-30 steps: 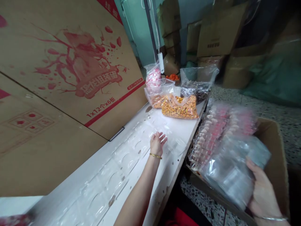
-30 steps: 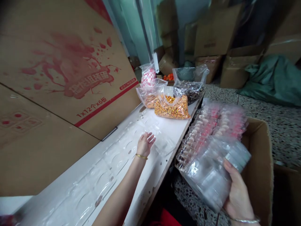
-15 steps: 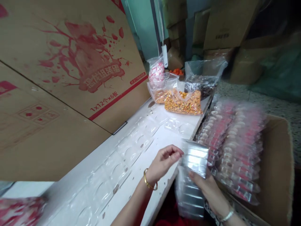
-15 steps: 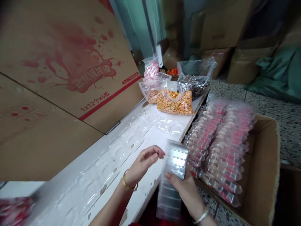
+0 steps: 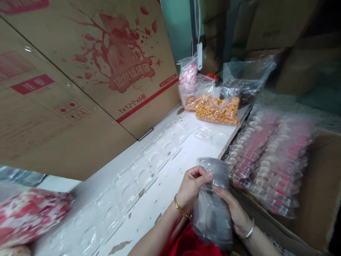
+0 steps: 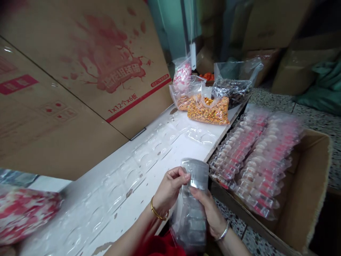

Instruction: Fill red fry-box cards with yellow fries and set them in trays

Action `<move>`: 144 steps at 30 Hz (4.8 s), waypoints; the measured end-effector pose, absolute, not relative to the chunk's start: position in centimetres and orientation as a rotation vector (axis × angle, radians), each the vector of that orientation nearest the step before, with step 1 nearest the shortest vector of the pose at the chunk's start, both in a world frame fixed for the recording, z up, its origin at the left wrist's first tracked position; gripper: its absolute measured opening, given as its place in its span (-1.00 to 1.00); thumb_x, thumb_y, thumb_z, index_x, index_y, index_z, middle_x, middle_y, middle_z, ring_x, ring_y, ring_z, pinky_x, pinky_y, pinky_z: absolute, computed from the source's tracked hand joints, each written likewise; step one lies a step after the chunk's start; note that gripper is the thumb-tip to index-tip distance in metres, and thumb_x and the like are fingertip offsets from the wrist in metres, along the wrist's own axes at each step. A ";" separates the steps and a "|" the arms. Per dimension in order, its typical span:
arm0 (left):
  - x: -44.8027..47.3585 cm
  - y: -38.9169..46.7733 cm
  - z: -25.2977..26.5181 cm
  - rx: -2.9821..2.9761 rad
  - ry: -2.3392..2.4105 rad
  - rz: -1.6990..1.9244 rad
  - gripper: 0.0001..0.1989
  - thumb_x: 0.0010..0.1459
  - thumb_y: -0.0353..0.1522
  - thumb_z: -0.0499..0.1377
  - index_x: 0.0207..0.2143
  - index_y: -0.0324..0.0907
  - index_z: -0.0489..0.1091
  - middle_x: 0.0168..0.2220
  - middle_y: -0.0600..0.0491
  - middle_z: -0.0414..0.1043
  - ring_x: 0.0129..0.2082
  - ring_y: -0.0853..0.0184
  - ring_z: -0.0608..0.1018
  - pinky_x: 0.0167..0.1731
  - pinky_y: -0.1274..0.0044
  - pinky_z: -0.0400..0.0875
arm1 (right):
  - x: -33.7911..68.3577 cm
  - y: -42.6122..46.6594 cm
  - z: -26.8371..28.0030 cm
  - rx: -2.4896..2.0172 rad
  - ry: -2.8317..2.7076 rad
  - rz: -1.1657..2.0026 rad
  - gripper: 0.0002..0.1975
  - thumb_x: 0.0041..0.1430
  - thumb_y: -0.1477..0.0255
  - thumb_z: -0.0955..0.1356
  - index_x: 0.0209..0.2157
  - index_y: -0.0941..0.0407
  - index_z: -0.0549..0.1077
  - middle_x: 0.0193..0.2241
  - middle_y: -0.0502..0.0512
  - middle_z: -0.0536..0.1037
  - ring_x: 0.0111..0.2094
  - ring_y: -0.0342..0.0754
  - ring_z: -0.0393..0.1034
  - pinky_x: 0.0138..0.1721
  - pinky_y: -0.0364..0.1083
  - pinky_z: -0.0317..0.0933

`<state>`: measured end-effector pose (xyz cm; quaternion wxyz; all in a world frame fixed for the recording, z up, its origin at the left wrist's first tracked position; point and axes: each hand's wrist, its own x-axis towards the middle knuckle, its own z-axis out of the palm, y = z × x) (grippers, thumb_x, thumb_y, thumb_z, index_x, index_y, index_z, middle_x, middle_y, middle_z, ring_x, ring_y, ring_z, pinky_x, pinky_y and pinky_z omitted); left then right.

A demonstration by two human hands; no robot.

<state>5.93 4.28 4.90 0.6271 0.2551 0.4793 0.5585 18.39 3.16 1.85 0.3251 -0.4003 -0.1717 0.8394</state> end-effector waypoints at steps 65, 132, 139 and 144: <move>2.0 -4.6 2.9 0.548 1.152 1.354 -0.66 -0.08 -0.24 0.32 -0.55 -0.26 0.25 -0.57 0.13 0.24 -0.54 0.50 0.22 -0.49 0.61 0.09 | 14.5 -2.8 0.4 -1.142 -0.948 2.145 -0.39 -0.11 0.20 0.48 0.00 0.10 0.40 -0.18 0.10 0.56 -0.20 0.06 0.43 -0.16 -0.02 0.28; 2.7 -7.9 1.6 0.506 1.137 1.621 -0.61 -0.03 -0.19 0.29 -0.57 -0.24 0.17 -0.58 0.20 0.11 -0.56 0.54 0.16 -0.50 0.64 0.08 | 16.4 -5.9 0.5 -1.154 -0.900 2.062 -0.39 -0.16 0.27 0.51 -0.03 0.13 0.41 -0.17 0.15 0.57 -0.23 0.08 0.48 -0.16 0.02 0.33; -2.8 -6.1 -2.2 0.251 1.334 1.906 -0.63 -0.02 -0.10 0.23 -0.43 -0.22 0.25 -0.41 0.10 0.27 -0.41 0.45 0.38 -0.38 0.58 0.31 | 20.0 -4.0 0.2 -1.350 -0.658 1.928 -0.51 -0.20 0.20 0.51 -0.20 0.13 0.49 -0.40 0.05 0.61 -0.42 0.05 0.49 -0.33 -0.01 0.39; -5.1 -4.4 -6.6 0.186 1.581 1.859 -0.59 0.00 -0.08 0.21 -0.29 -0.22 0.26 -0.24 -0.02 0.32 -0.26 0.31 0.48 -0.27 0.46 0.37 | 22.7 -3.1 0.3 -1.374 -0.567 1.674 -0.69 -0.13 0.17 0.46 -0.34 0.06 0.54 -0.41 -0.03 0.61 -0.34 0.01 0.50 -0.25 -0.08 0.40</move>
